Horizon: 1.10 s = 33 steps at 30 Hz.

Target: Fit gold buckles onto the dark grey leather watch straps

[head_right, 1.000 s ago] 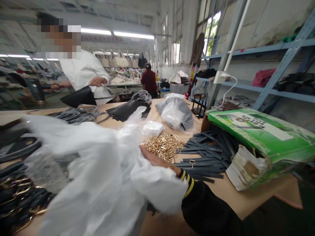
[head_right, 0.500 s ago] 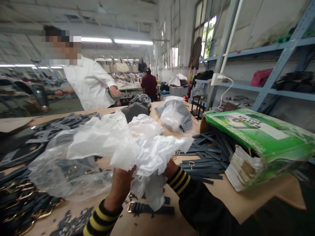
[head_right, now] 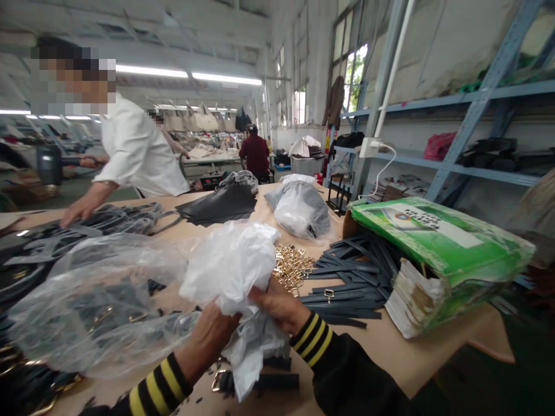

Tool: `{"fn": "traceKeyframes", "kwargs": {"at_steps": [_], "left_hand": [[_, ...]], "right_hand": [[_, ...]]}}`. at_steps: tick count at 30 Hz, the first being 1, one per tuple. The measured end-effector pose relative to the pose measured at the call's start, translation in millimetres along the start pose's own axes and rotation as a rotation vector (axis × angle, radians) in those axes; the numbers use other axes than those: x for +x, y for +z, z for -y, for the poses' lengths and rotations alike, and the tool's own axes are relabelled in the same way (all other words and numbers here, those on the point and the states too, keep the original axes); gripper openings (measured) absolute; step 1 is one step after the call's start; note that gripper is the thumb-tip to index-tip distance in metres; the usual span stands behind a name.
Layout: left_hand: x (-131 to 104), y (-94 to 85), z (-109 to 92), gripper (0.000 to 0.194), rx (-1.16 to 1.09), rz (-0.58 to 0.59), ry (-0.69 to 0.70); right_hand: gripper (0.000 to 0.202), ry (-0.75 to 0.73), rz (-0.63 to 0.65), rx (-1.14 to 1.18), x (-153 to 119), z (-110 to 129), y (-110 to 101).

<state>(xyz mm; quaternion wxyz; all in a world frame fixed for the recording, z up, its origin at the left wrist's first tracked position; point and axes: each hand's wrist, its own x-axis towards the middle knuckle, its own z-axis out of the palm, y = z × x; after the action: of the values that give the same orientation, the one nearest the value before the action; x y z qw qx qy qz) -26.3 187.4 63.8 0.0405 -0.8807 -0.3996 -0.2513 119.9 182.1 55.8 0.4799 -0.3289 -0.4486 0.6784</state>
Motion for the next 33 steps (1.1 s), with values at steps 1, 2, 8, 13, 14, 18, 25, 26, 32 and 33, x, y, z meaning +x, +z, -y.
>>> {"fn": "traceKeyframes", "kwargs": {"at_steps": [1, 2, 8, 13, 14, 18, 25, 26, 32, 33], "left_hand": [[2.4, 0.3, -3.7, 0.024, 0.022, 0.051, 0.05], [4.3, 0.2, -6.6, 0.025, 0.046, 0.101, 0.095], [-11.9, -11.3, -9.8, 0.032, 0.156, 0.216, 0.239], [-17.7, -53.5, -12.0, 0.032, 0.0, -0.073, 0.259], [-11.8, -57.5, -10.9, 0.039, -0.031, -0.108, 0.213], [13.3, -29.9, -3.6, 0.074, -0.427, -0.084, 0.095], [36.4, 21.9, -7.8, 0.062, -0.732, -0.137, -0.201], [42.1, 22.6, -8.5, 0.059, -0.741, -0.136, -0.208], [83.9, 65.9, -28.4, 0.051, -0.522, -0.225, -0.213], [91.9, 77.7, -34.2, 0.053, -0.449, -0.265, -0.201]], "right_hand": [[0.055, 0.014, -0.013, 0.037, -0.2, 0.6, 0.1], [0.054, 0.018, -0.021, 0.063, -0.1, 1.5, -0.3], [0.044, -0.151, 0.055, -0.082, 0.6, 11.3, -15.4], [0.031, -0.33, 0.126, -0.524, -3.8, 28.5, -24.0], [0.032, -0.369, 0.135, -0.631, -6.3, 33.4, -21.6], [0.035, -0.549, 0.125, -1.003, -15.4, 49.8, -7.4], [0.052, -0.56, -0.044, -0.85, -7.3, 49.7, -39.4], [0.057, -0.519, -0.039, -0.777, -5.7, 48.6, -49.4], [0.082, -0.297, -0.018, -0.48, 9.5, 35.0, -92.3], [0.078, -0.344, -0.086, -0.404, 14.2, 32.0, -97.1]]}}
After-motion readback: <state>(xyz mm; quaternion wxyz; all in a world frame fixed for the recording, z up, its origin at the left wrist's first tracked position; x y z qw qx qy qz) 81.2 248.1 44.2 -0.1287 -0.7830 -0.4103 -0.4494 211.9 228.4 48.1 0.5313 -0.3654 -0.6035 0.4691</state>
